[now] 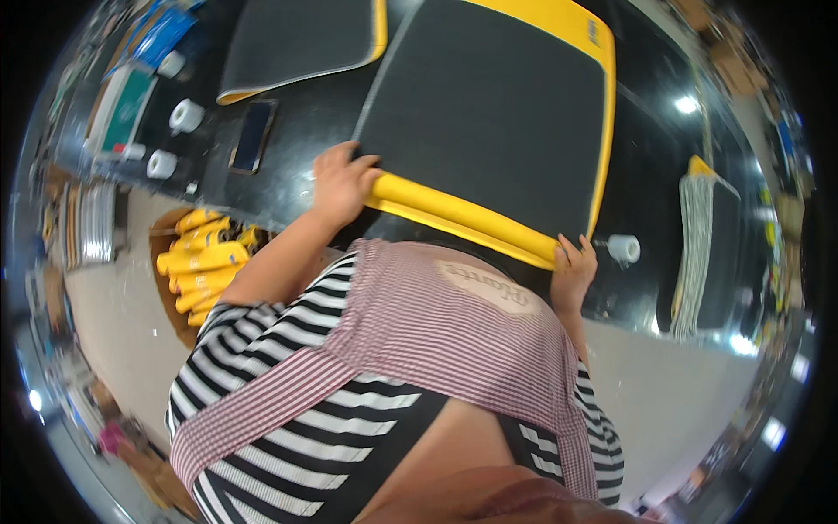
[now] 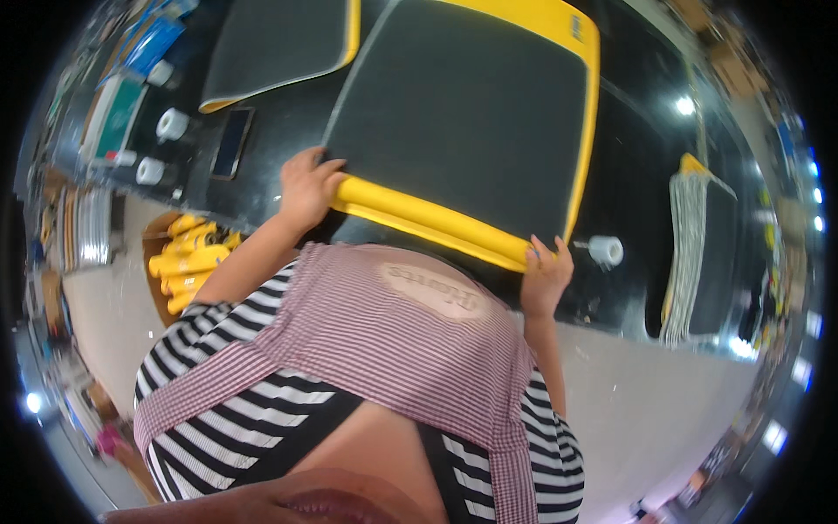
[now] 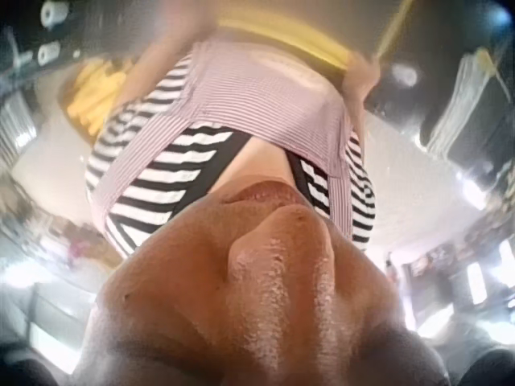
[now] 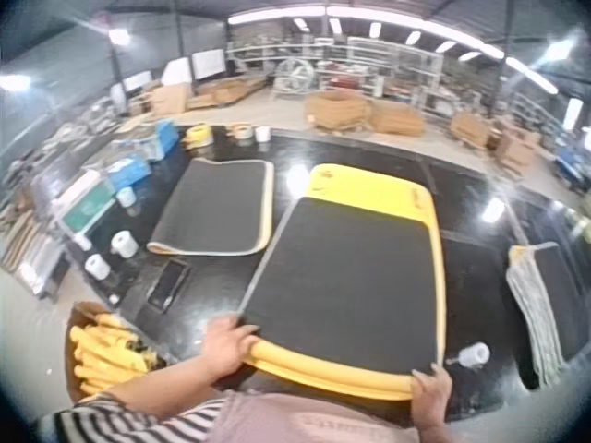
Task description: The person rolls a yellow mat with a black surface on a table, secures it with tape, and places it in a box. They repeat this process for multiple mats.
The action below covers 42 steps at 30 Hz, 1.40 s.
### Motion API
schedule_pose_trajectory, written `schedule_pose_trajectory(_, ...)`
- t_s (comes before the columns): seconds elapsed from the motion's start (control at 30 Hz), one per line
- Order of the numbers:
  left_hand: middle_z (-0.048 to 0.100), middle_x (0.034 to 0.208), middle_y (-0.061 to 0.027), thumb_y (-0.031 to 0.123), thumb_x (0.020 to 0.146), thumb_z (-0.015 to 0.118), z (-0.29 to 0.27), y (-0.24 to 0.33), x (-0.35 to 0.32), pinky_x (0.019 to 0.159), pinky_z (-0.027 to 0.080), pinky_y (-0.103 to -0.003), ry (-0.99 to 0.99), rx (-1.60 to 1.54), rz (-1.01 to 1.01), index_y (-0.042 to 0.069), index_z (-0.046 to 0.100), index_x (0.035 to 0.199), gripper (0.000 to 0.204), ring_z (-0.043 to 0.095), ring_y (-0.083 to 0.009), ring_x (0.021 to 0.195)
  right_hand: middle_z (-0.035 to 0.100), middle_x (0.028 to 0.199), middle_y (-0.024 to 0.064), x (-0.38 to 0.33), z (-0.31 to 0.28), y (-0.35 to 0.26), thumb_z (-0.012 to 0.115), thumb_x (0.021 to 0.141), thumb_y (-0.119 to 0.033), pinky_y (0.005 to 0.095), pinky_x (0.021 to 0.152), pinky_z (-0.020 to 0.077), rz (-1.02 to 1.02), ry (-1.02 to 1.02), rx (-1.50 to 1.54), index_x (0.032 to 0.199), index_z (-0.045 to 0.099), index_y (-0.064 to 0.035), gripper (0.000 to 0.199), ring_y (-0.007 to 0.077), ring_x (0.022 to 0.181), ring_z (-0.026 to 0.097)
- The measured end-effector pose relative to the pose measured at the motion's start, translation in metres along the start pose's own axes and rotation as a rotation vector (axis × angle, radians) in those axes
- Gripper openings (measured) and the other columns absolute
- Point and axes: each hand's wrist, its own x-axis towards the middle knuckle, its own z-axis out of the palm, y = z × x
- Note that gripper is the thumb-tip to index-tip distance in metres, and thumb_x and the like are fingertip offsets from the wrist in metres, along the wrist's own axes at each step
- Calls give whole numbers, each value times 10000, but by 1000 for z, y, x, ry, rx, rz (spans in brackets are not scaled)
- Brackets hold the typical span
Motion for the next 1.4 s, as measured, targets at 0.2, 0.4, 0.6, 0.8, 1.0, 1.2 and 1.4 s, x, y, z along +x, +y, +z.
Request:
schedule_pose_trajectory(0.2,649,1336,-253,311,942,752,-30,22,5,1020,523,-455,-94,-229,-375,7,624,1380,548,649,-406,1191,601,1391,248,0,9,2,866,825,-257,441,1101,459,323,83,185,1195,760,-60,432,408,1292,573)
schedule_pose_trajectory(0.4,674,1293,-229,358,925,760,-14,8,-5,990,540,-455,-77,-238,-215,-7,678,1253,497,677,-408,1119,631,1366,231,-7,7,3,892,794,-273,434,1053,506,280,87,206,1189,754,-44,477,382,1241,627)
schedule_pose_trajectory(0.6,588,1444,-197,265,951,709,-11,23,-5,1076,474,-524,-59,5,-133,86,739,1152,271,575,-424,1298,541,1478,281,-11,7,1,826,874,-280,478,1118,446,215,50,134,1255,746,-87,434,430,1338,550)
schedule_pose_trajectory(0.8,486,1579,-123,335,971,680,18,58,-20,1203,231,-674,-293,-148,413,266,545,1511,561,403,-422,1480,408,1586,304,1,19,0,745,945,-248,545,1218,303,56,84,-46,1423,654,-185,491,487,1494,347)
schedule_pose_trajectory(1.0,263,1721,-151,685,954,560,22,83,81,1201,104,-756,-363,116,334,297,489,1574,735,200,-431,1585,543,1511,190,90,35,1,691,967,-197,552,1231,301,-103,282,65,1418,614,-100,468,387,1456,448)
schedule_pose_trajectory(1.2,399,1640,-117,459,968,691,43,90,191,1227,242,-590,-89,154,429,247,595,1471,554,319,-343,1530,501,1567,150,78,51,-72,710,965,-313,555,1270,226,-314,78,100,1472,570,-123,559,363,1511,381)
schedule_pose_trajectory(1.4,655,1276,-74,278,904,754,68,105,168,1004,458,-532,-14,-38,546,187,664,1322,437,600,-312,1206,400,1659,136,211,56,-65,530,1057,-510,553,1287,178,-184,-207,-219,1553,505,-181,596,343,1575,279)
